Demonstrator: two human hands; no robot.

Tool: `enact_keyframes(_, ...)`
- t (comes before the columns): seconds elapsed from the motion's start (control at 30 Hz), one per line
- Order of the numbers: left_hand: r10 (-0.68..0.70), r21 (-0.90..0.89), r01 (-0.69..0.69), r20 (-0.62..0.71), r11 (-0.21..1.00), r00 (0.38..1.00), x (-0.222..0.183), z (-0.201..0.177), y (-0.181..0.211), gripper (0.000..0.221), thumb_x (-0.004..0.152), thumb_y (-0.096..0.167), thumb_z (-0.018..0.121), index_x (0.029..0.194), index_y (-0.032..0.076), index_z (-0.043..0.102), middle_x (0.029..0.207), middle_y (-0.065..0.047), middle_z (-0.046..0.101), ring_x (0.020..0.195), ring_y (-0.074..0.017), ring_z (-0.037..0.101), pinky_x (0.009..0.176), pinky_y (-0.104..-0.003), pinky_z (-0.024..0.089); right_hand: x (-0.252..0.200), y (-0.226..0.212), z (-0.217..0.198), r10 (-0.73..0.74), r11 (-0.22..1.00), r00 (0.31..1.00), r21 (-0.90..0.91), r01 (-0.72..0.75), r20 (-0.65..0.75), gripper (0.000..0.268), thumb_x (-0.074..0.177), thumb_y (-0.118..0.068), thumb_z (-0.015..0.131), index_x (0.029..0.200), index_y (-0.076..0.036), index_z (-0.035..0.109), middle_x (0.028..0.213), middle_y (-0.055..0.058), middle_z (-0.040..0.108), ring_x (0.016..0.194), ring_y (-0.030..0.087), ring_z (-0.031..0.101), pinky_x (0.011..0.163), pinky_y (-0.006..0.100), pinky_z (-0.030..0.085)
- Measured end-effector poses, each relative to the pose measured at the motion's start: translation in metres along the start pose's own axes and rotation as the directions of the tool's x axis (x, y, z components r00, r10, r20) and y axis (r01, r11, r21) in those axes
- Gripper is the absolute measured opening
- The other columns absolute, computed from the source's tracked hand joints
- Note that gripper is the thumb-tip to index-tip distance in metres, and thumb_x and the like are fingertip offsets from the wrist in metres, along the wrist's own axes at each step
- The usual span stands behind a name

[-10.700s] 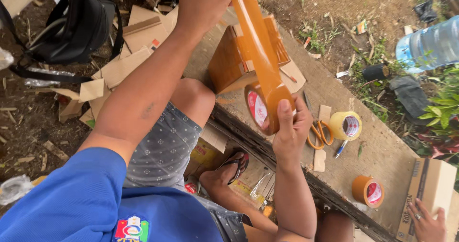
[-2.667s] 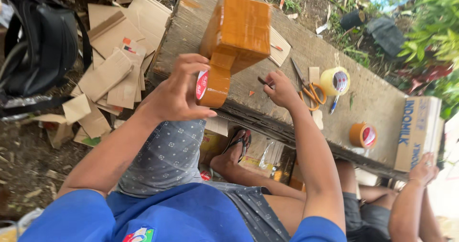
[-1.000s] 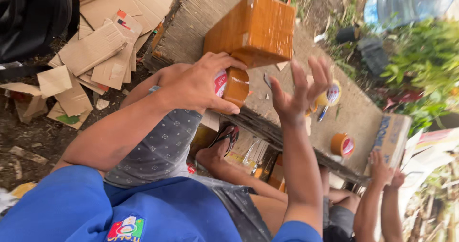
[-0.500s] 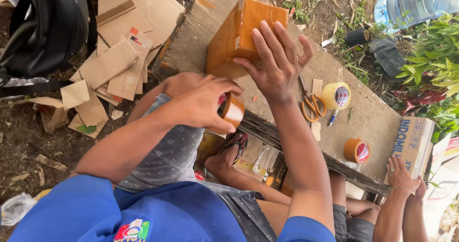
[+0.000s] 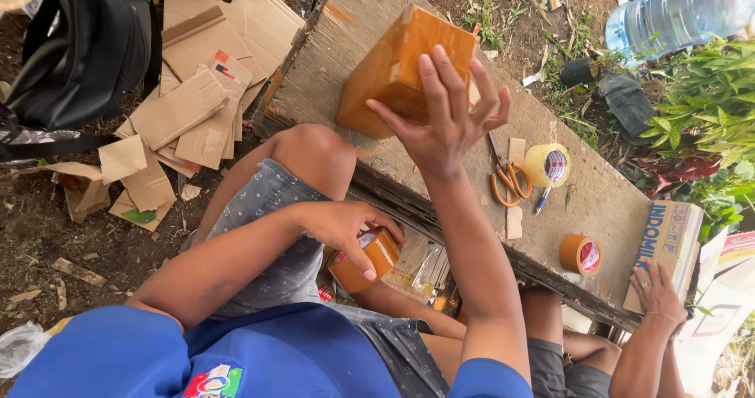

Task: The person sits at a low wooden table outdoors and repeatedly applies brown packing tape to a small cardboard box. They pull tape from a roll, press it onto the box, and tear it off by hand, covering multiple sides and edges. Scissors and other tape rolls are visible on the table.

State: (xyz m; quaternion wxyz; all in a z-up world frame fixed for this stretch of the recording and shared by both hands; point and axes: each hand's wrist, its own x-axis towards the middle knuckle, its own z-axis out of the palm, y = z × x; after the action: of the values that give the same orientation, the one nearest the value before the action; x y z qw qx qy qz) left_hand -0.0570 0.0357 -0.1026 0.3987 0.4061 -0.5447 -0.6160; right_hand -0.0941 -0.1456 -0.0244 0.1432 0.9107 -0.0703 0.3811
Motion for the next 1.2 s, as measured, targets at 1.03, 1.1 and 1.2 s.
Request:
enact_keyframes(1.03,-0.009,-0.073,0.01,0.01,0.997,1.0,-0.003,-0.004,-0.004,0.084,0.061,0.033,0.089,0.135,0.006,0.063,0.122,-0.008,0.07,0.114,-0.017,0.066,0.1,-0.031,0.051,0.011,0.01,-0.006,-0.02,0.986,0.996,0.167,0.005,0.086,0.048,0.089,-0.047,0.085,0.12,-0.014,0.067,0.134,0.0,0.062,0.127,0.021,0.052,0.107,0.047,0.028)
enact_keyframes(1.1,0.001,-0.093,0.0,0.007,0.996,1.0,-0.008,-0.006,-0.002,0.084,0.062,0.035,0.089,0.136,0.006,0.062,0.123,-0.008,0.07,0.115,-0.0166,0.066,0.1,-0.031,0.052,0.01,0.028,-0.009,-0.102,0.978,0.99,0.193,0.083,0.094,0.045,0.086,-0.04,0.085,0.121,-0.016,0.068,0.142,-0.003,0.061,0.132,0.023,0.051,0.11,0.047,0.028)
enact_keyframes(1.2,0.035,-0.074,-0.031,0.051,0.997,0.998,-0.008,-0.009,0.002,0.084,0.063,0.036,0.09,0.137,0.007,0.062,0.125,-0.007,0.069,0.117,-0.0161,0.066,0.101,-0.031,0.051,0.001,0.054,-0.016,-0.089,0.957,0.976,0.288,0.028,0.201,0.053,0.09,-0.026,0.082,0.139,-0.014,0.065,0.154,-0.001,0.058,0.146,0.027,0.048,0.124,0.045,0.033)
